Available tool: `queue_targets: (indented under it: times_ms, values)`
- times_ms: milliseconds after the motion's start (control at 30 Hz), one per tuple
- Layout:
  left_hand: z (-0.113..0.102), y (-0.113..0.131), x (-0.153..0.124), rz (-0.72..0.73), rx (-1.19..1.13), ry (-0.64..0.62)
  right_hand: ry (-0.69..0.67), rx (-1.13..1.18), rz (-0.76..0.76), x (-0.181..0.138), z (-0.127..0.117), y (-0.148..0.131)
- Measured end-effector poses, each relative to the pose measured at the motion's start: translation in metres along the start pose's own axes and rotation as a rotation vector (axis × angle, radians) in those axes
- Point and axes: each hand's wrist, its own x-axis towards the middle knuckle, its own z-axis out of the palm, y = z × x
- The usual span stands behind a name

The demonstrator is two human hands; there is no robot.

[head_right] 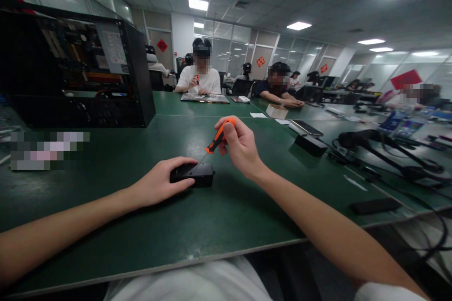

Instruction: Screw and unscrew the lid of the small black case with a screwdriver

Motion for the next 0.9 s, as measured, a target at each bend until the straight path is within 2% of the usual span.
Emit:
queue_targets:
  times_ms: [300,467,633,900]
  values:
    - [0.0019,-0.0002,0.0004,0.012,0.024,-0.014,-0.023,-0.035,-0.037,-0.0021,0.0014,0.0018]
    - [0.0026,-0.0018,0.0009,0.023,0.022,-0.023,-0.086,-0.105,-0.08,-0.0029,-0.0013,-0.0002]
    - [0.0023,-0.0012,0.001,0.02,-0.002,-0.034,-0.045,-0.087,-0.1,-0.0027,-0.0025,-0.0054]
    - [0.0021,-0.0004,0.0008,0.013,-0.007,-0.034,-0.118,-0.123,-0.149,-0.0024,-0.0031,-0.0029]
